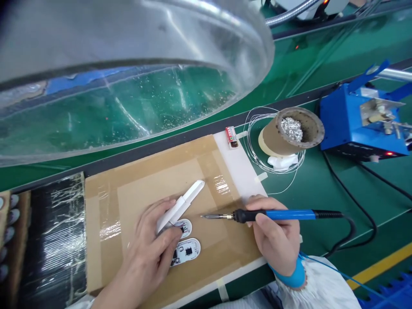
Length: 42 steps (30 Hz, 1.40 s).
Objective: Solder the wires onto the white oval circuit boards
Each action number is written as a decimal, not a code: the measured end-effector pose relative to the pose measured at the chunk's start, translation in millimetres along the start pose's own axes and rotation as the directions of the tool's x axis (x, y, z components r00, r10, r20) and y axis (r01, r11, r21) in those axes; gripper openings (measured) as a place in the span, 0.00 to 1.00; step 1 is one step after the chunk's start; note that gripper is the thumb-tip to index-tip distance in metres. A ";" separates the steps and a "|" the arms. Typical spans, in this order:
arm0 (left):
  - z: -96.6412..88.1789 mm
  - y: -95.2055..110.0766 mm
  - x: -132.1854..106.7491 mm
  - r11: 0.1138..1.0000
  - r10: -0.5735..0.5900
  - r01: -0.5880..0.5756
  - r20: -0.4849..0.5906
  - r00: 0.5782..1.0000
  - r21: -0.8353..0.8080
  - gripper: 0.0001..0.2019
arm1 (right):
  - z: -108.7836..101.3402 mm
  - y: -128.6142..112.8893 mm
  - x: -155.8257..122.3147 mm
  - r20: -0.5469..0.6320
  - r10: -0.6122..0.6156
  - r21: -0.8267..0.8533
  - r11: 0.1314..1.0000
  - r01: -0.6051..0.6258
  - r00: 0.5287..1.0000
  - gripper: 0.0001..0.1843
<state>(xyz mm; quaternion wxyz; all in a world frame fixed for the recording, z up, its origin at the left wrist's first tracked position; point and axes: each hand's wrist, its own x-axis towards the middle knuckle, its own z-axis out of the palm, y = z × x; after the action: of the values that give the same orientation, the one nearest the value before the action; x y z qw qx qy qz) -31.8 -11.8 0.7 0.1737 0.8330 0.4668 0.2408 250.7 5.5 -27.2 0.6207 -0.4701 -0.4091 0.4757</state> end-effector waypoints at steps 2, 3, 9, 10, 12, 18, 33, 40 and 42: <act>-0.3 0.5 0.0 1.000 0.001 -0.001 -0.003 1.000 0.008 0.13 | 0.1 0.1 0.4 -0.008 -0.010 0.001 1.000 0.010 1.000 0.07; -0.4 0.9 0.2 1.000 0.003 -0.003 -0.004 1.000 0.013 0.13 | 0.4 0.2 0.5 -0.013 -0.016 0.002 1.000 0.016 1.000 0.07; -1.0 3.3 3.8 0.998 0.014 -0.013 -0.016 1.000 0.063 0.11 | 3.2 2.3 -0.4 -0.040 -0.032 0.021 0.999 0.033 0.999 0.08; -1.5 3.6 4.3 0.997 0.014 -0.013 -0.018 1.000 0.072 0.10 | 3.4 2.8 -0.7 -0.039 -0.035 0.024 0.999 0.036 0.999 0.08; -2.5 4.1 4.8 0.996 0.013 -0.012 -0.014 1.000 0.088 0.09 | 3.5 3.7 -1.3 -0.034 -0.045 0.035 0.998 0.046 0.998 0.08; -4.6 4.7 4.4 0.989 -0.026 0.024 0.006 1.000 0.144 0.09 | 3.3 7.3 -4.0 -0.042 -0.053 0.055 0.997 0.055 0.998 0.06; -69.8 -100.2 30.9 0.966 -0.222 0.240 -0.167 0.961 0.099 0.14 | -2.8 28.6 -7.6 -0.048 -0.001 0.065 0.998 0.004 0.999 0.11; -75.5 -165.3 33.2 0.833 -0.412 0.535 -0.488 0.770 0.141 0.21 | -6.1 25.6 -10.7 -0.063 -0.018 0.057 0.998 0.022 0.998 0.11; -61.5 -159.5 27.7 0.838 -0.388 0.510 -0.445 0.807 0.193 0.15 | -7.8 26.9 -11.6 -0.075 -0.003 0.049 0.999 0.007 0.997 0.11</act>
<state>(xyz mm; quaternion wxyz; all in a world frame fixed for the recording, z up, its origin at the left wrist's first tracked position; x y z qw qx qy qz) -164.7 96.5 -24.1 0.0002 0.6487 0.7086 0.2775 250.1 -4.5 -55.8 0.6480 -0.4712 -0.3750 0.4663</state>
